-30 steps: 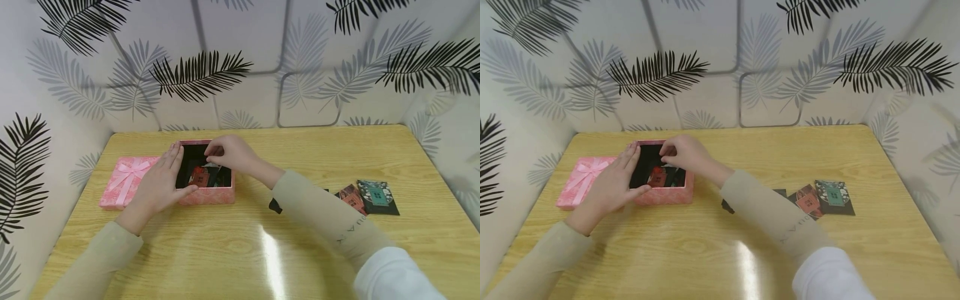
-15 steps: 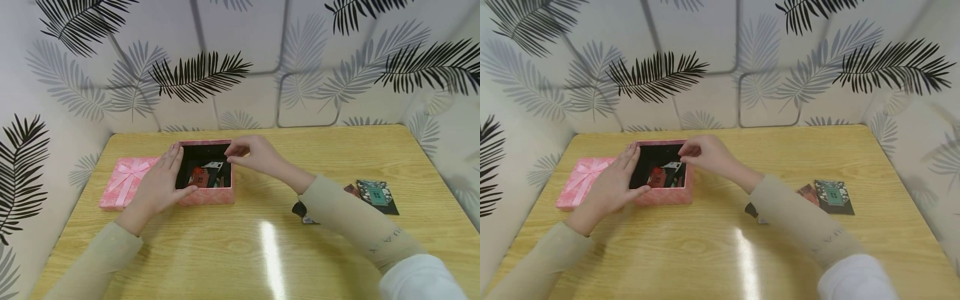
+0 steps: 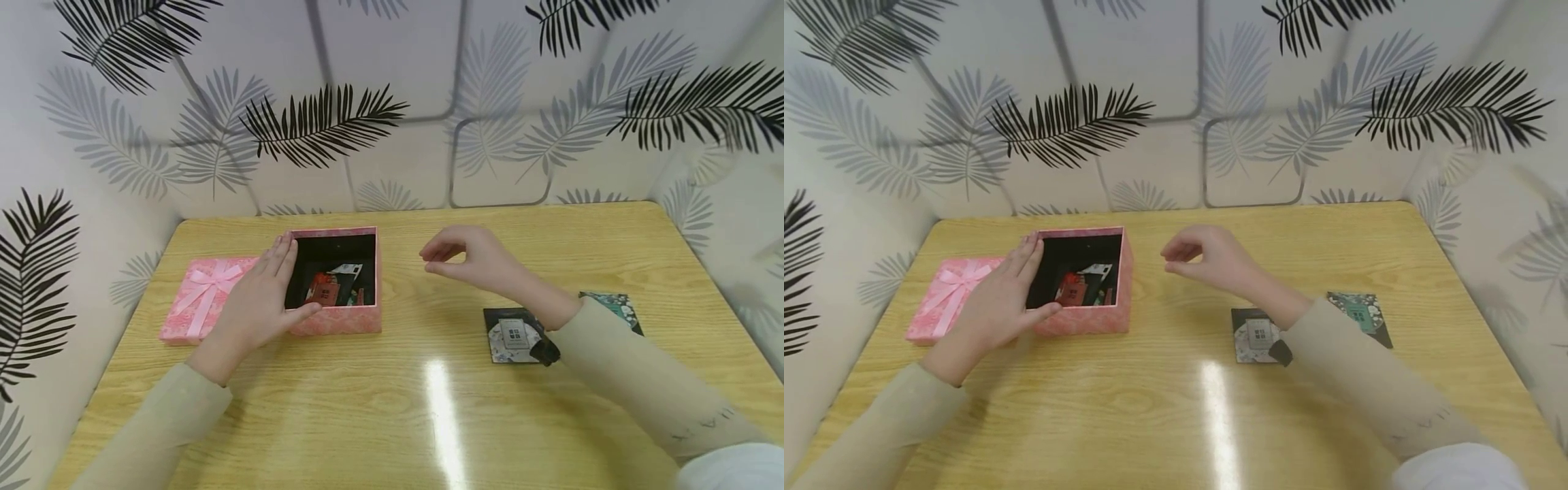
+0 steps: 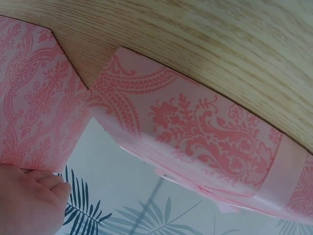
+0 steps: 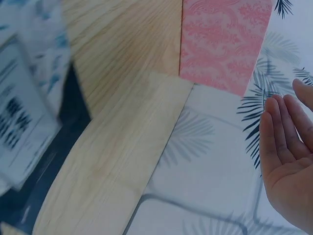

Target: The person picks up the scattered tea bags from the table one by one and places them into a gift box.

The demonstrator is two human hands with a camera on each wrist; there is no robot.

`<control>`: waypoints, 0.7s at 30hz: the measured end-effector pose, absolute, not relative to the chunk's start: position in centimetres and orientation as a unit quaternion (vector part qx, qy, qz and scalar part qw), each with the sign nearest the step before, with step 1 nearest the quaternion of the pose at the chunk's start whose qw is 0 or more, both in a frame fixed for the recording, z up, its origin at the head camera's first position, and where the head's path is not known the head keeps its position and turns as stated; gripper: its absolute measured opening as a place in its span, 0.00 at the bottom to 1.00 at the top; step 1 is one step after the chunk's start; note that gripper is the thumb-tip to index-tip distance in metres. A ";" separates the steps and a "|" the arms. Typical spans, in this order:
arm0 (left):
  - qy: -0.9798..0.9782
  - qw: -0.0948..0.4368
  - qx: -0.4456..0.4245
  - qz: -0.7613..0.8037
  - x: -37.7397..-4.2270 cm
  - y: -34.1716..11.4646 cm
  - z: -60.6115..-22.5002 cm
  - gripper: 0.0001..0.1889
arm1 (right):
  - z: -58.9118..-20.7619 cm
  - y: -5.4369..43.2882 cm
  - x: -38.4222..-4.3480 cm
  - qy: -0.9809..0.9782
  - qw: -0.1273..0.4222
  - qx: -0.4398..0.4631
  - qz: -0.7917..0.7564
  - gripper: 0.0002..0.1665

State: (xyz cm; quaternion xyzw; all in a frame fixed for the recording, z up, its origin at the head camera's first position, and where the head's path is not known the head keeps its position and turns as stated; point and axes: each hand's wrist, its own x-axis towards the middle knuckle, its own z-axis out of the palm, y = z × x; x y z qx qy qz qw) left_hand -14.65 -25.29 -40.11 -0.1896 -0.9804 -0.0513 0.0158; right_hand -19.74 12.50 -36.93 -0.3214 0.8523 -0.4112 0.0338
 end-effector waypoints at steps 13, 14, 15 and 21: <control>-0.980 0.013 -0.190 -0.050 -14.6 -25.4 -40.1 0.58 | -38.2 18.1 -19.1 0.872 0.002 -0.300 -0.387 0.12; -0.980 0.014 -0.190 -0.051 -14.6 -25.4 -40.1 0.59 | -38.3 18.4 -19.0 0.873 0.001 -0.297 -0.386 0.12; -0.980 0.014 -0.190 -0.052 -14.6 -25.4 -40.1 0.59 | -38.4 18.7 -18.9 0.875 0.000 -0.294 -0.384 0.12; -0.980 0.016 -0.192 -0.053 -14.7 -25.4 -40.1 0.59 | -38.9 20.4 -18.3 0.882 0.003 -0.284 -0.376 0.13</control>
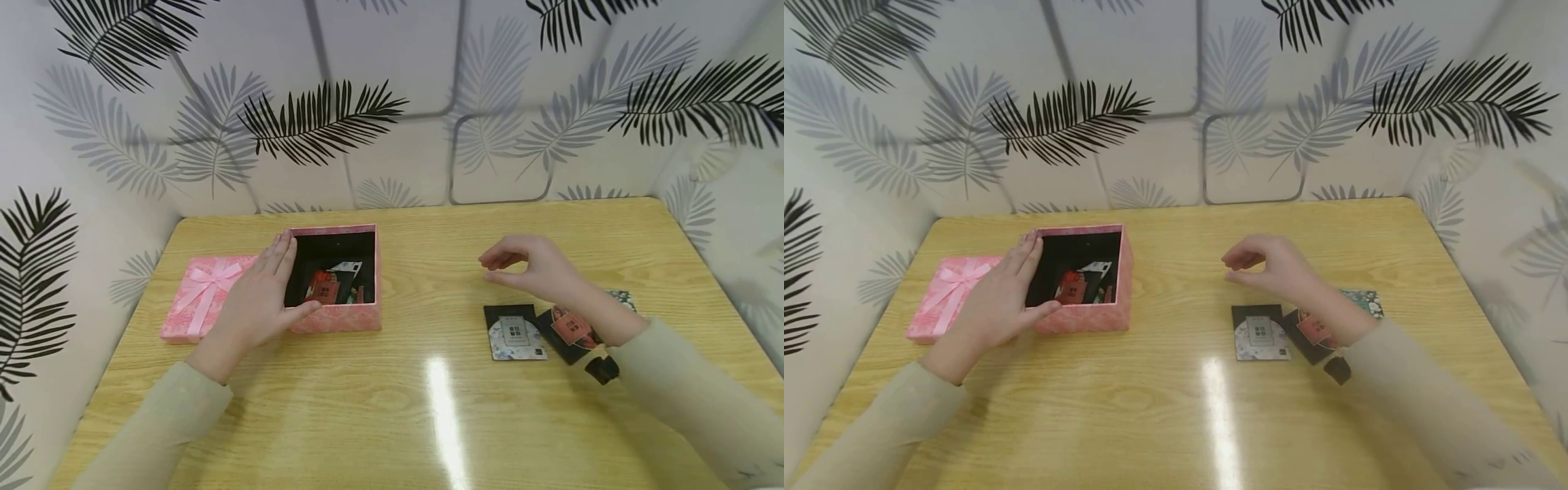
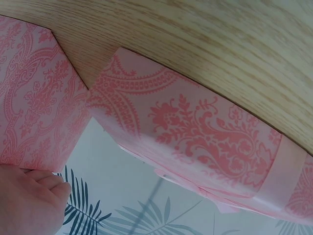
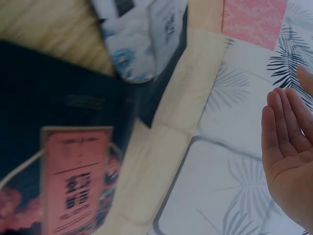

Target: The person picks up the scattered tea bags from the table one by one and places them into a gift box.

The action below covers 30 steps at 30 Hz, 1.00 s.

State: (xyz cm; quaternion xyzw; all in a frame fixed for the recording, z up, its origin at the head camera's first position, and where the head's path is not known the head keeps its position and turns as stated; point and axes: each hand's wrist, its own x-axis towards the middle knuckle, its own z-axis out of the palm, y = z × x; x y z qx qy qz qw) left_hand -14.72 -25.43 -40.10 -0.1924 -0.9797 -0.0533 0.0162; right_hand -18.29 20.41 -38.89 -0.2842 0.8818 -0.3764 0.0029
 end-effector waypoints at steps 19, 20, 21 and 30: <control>-0.980 0.014 -0.188 -0.054 -14.6 -25.3 -40.1 0.59 | -41.7 23.8 -17.3 0.898 0.046 -0.275 -0.341 0.22; -0.981 0.014 -0.188 -0.053 -14.6 -25.3 -40.1 0.59 | -41.8 24.0 -17.3 0.899 0.051 -0.274 -0.337 0.22; -0.981 0.014 -0.189 -0.053 -14.6 -25.3 -40.1 0.59 | -41.9 24.1 -17.2 0.902 0.055 -0.271 -0.333 0.23; -0.980 0.015 -0.192 -0.047 -14.6 -25.4 -40.1 0.59 | -43.2 25.0 -16.8 0.910 0.073 -0.289 -0.290 0.29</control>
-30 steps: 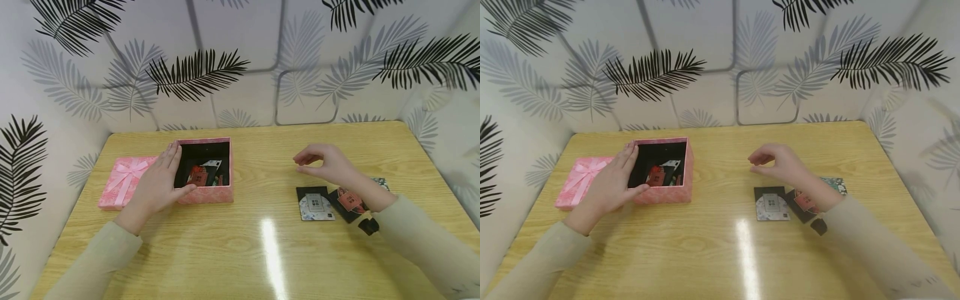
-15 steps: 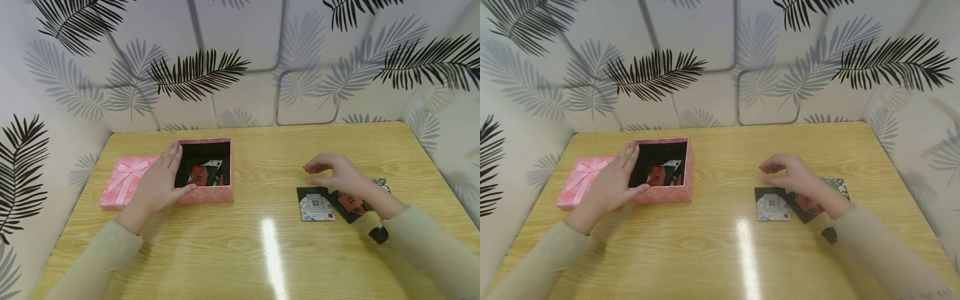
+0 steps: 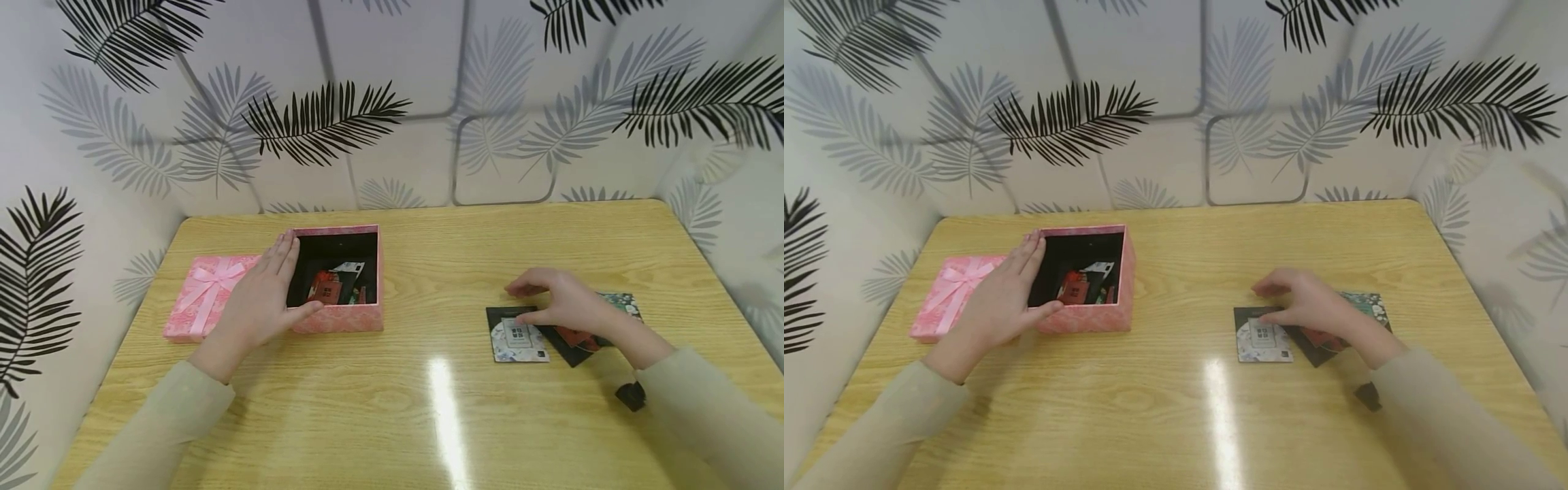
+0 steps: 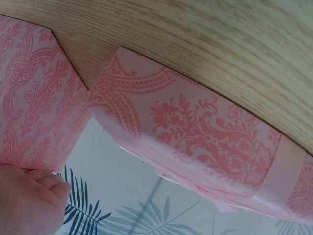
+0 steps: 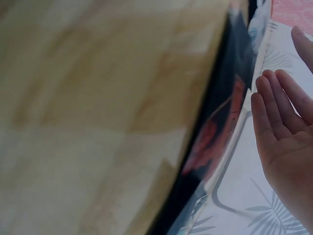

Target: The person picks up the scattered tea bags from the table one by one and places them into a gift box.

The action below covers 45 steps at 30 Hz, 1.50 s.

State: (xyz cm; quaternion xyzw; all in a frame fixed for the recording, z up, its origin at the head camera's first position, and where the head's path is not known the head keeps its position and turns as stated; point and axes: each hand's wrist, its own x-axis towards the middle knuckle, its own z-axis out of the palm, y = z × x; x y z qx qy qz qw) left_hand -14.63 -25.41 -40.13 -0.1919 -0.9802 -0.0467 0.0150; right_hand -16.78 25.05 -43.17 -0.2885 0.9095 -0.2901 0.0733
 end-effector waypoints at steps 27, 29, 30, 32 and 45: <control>-0.981 0.016 -0.186 -0.049 -14.6 -25.5 -40.2 0.59 | -44.1 25.6 -16.3 0.918 0.105 -0.309 -0.224 0.43; -0.981 0.016 -0.186 -0.050 -14.6 -25.5 -40.3 0.59 | -44.0 25.5 -16.4 0.918 0.104 -0.312 -0.223 0.42; -0.981 0.016 -0.187 -0.049 -14.6 -25.5 -40.3 0.59 | -44.0 25.5 -16.4 0.918 0.105 -0.312 -0.223 0.41; -0.981 0.017 -0.187 -0.049 -14.7 -25.5 -40.3 0.59 | -44.0 25.4 -16.5 0.918 0.105 -0.312 -0.221 0.39; -0.981 0.019 -0.189 -0.044 -14.7 -25.5 -40.4 0.59 | -43.6 24.5 -16.9 0.925 0.104 -0.275 -0.241 0.34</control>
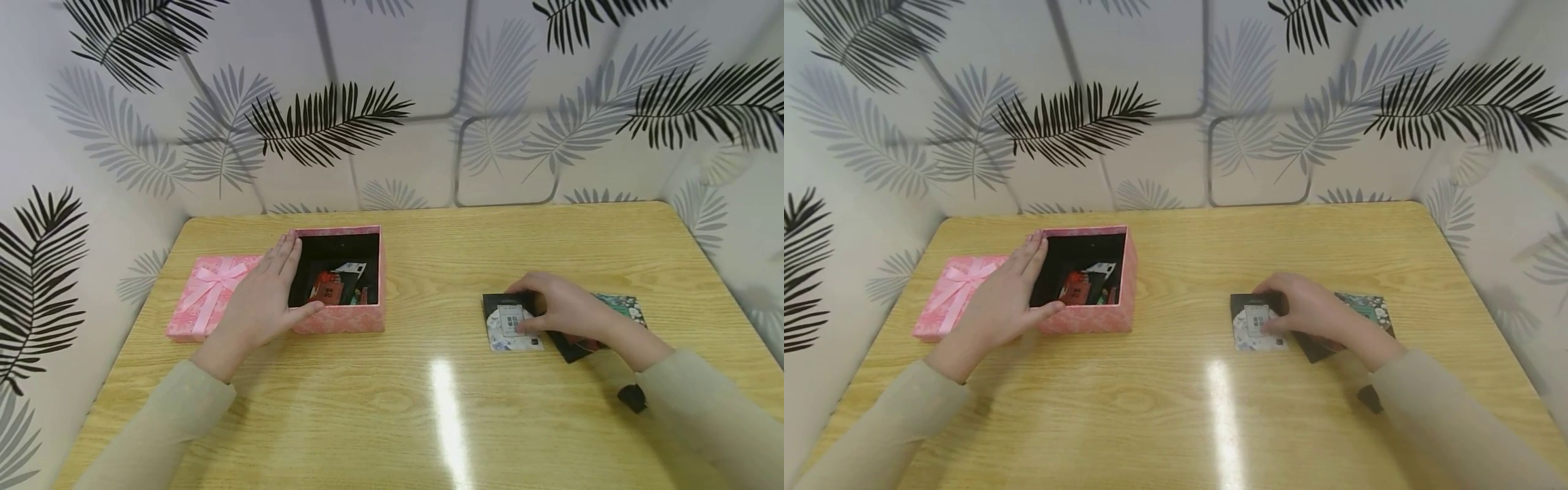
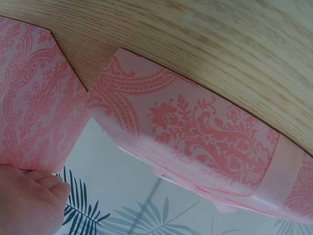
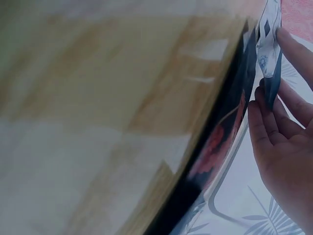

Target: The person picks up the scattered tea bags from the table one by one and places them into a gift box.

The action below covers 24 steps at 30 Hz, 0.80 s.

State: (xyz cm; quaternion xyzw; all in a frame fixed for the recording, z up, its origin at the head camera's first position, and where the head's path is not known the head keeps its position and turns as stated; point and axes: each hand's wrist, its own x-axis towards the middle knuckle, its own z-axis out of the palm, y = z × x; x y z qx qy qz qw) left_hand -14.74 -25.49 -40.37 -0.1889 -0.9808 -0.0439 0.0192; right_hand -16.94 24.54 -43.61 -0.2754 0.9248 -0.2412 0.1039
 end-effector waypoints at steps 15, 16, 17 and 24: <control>-0.980 0.022 -0.192 -0.045 -14.9 -25.7 -40.4 0.59 | -41.9 23.3 -18.8 0.911 0.017 -0.263 -0.317 0.10; -0.980 0.021 -0.193 -0.043 -14.9 -25.7 -40.4 0.60 | -41.8 23.2 -19.0 0.911 0.015 -0.259 -0.322 0.10; -0.980 0.021 -0.193 -0.044 -15.0 -25.6 -40.4 0.60 | -41.6 23.1 -19.2 0.911 0.013 -0.255 -0.325 0.09; -0.981 0.014 -0.191 -0.041 -14.8 -25.6 -40.4 0.60 | -40.5 22.3 -20.2 0.909 0.000 -0.238 -0.342 0.07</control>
